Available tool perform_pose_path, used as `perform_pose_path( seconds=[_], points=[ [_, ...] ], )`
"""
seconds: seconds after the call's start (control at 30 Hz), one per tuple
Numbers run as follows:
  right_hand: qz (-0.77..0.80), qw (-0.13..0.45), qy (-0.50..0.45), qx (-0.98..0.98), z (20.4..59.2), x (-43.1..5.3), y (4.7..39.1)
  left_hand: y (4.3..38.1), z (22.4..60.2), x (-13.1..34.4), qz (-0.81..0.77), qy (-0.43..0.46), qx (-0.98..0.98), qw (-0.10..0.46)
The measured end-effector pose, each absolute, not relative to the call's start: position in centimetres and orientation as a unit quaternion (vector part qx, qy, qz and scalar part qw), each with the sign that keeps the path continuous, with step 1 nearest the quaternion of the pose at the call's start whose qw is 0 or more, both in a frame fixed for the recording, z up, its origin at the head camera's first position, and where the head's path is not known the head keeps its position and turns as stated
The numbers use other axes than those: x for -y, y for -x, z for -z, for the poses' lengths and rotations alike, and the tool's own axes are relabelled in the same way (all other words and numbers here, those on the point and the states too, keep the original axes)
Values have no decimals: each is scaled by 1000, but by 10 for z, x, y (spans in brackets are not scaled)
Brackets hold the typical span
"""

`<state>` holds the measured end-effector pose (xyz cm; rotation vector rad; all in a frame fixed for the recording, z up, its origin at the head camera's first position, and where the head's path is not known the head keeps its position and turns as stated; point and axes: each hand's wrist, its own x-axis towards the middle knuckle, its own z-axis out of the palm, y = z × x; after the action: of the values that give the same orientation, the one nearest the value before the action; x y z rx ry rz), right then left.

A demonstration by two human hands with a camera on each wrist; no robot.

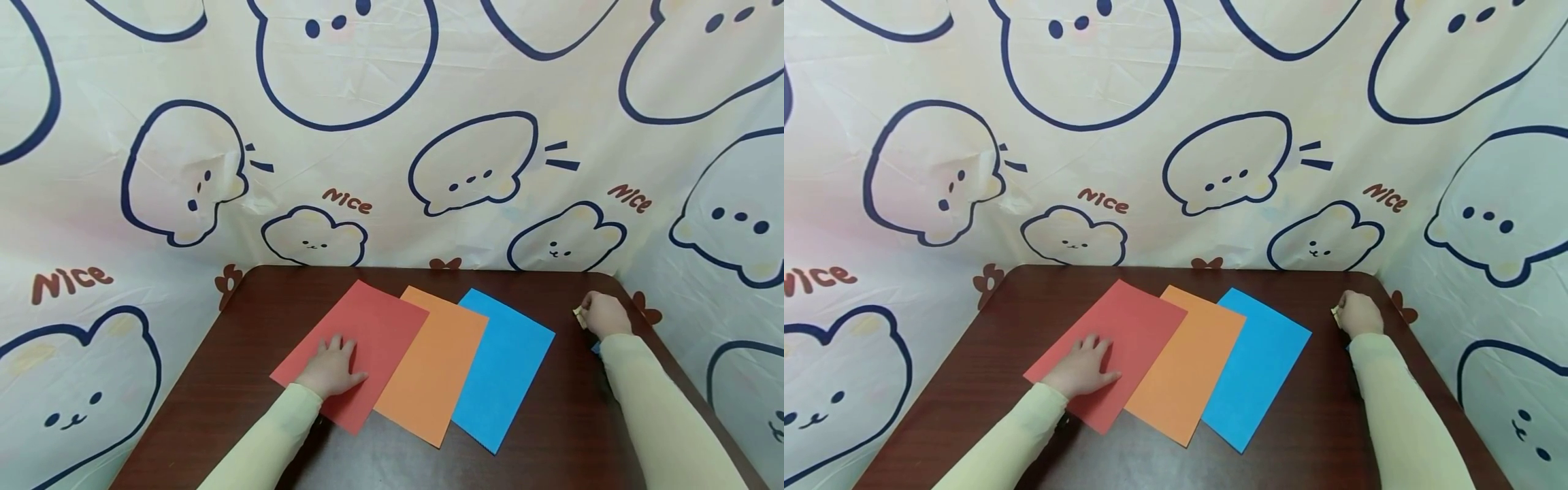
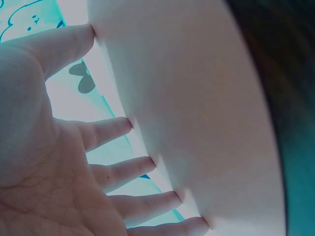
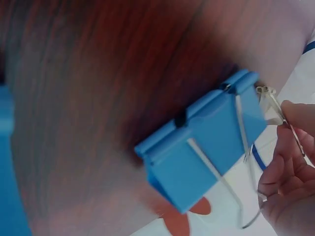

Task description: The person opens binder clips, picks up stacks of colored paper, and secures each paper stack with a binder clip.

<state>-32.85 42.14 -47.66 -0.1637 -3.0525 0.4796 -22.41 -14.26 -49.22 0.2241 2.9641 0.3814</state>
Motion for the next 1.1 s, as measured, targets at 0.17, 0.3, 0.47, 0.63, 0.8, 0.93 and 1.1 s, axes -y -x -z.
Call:
perform_pose_path(
  seconds=[0.17, 0.3, 0.47, 0.63, 0.8, 0.93, 1.1],
  points=[
    [-156, 32, 30, 987, 473, -414, 326, 224, 493, 143, -127, -75, -986, 73],
    [-152, 33, 20, 988, 467, -405, 323, 224, 494, 143, -127, -74, -986, 74],
    [-130, 41, 13, 991, 463, -393, 322, 224, 494, 143, -128, -73, -986, 76],
    [-117, 51, 6, 992, 461, -384, 320, 223, 493, 143, -128, -74, -986, 79],
    [-113, 51, 0, 992, 460, -375, 318, 223, 492, 143, -127, -75, -986, 78],
    [-111, 57, -13, 992, 460, -371, 315, 222, 490, 142, -120, -78, -987, 75],
    [-111, 65, -33, 991, 464, -371, 311, 221, 488, 142, -111, -81, -988, 74]
  ],
)
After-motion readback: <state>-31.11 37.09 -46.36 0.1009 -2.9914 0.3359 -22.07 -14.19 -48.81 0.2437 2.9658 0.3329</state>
